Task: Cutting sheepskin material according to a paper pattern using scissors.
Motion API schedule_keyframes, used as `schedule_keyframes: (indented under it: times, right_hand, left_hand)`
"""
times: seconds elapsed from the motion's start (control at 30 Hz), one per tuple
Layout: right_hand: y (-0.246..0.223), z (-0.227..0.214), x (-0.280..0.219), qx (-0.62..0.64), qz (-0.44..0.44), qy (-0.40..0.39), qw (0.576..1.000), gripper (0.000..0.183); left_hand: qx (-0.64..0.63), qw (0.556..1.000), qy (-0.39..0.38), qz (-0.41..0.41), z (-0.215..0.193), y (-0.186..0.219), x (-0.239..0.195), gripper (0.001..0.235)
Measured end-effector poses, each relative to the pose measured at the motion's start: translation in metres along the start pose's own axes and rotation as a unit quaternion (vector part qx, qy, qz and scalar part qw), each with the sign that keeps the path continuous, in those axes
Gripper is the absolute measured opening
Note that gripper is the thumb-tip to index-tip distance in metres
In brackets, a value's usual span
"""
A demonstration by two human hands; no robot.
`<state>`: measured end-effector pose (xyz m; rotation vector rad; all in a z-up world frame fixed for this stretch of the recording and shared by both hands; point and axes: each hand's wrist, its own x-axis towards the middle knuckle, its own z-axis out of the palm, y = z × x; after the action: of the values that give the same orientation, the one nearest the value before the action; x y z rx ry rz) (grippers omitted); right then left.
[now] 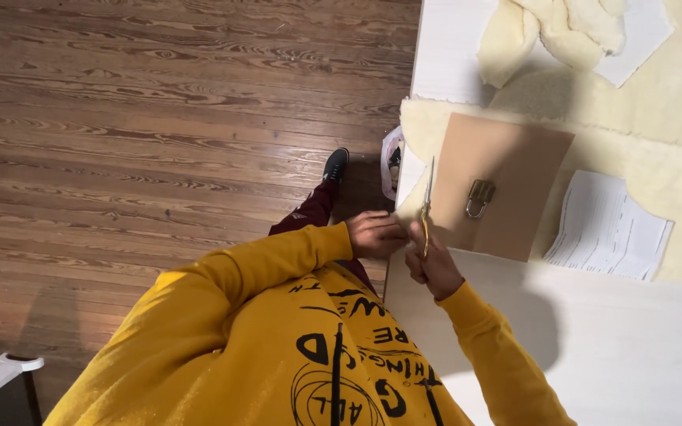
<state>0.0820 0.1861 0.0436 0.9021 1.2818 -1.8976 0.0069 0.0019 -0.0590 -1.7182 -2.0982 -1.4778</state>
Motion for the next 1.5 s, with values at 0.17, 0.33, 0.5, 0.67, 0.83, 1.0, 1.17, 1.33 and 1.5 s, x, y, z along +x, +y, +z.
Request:
schedule_keyframes:
  times: [0.17, 0.33, 0.5, 0.67, 0.83, 1.0, 1.17, 1.33, 1.5]
  right_hand:
    - [0.011, -0.016, 0.012, 0.033, -0.003, -0.027, 0.999, 0.042]
    - [-0.007, -0.005, 0.008, 0.051, -0.001, -0.020, 0.999, 0.036]
    - [-0.004, -0.006, 0.010, 0.023, 0.008, -0.016, 1.000, 0.036]
    - [0.012, -0.019, 0.021, 0.049, 0.019, -0.031, 0.998, 0.045]
    - [0.014, -0.020, 0.022, 0.065, 0.015, -0.043, 0.997, 0.047]
    - [0.009, -0.014, 0.017, 0.038, 0.018, -0.035, 0.999, 0.048]
    - [0.021, -0.022, 0.023, 0.037, 0.016, -0.039, 0.998, 0.042]
    - [0.015, -0.018, 0.020, 0.016, 0.003, -0.035, 0.999, 0.037]
    - [0.008, -0.014, 0.020, 0.020, 0.029, -0.023, 0.999, 0.037]
  left_hand:
    - [0.040, 0.999, 0.007, 0.014, -0.001, 0.005, 0.002, 0.018]
    - [0.063, 0.997, -0.005, 0.037, 0.006, -0.004, -0.001, 0.015]
    - [-0.109, 0.963, 0.073, -0.235, 0.021, -0.027, -0.006, 0.013]
    - [-0.321, 0.786, 0.070, -0.524, -0.038, -0.022, 0.087, 0.039]
    - [-0.380, 0.685, 0.045, -0.620, -0.035, -0.029, 0.112, 0.054]
    - [-0.358, 0.704, 0.090, -0.606, -0.019, -0.042, 0.107, 0.045]
    - [-0.363, 0.709, 0.095, -0.598, -0.017, -0.044, 0.105, 0.036]
    - [-0.400, 0.682, 0.119, -0.601, -0.002, -0.050, 0.093, 0.028]
    - [-0.384, 0.700, 0.121, -0.590, -0.005, -0.048, 0.098, 0.023]
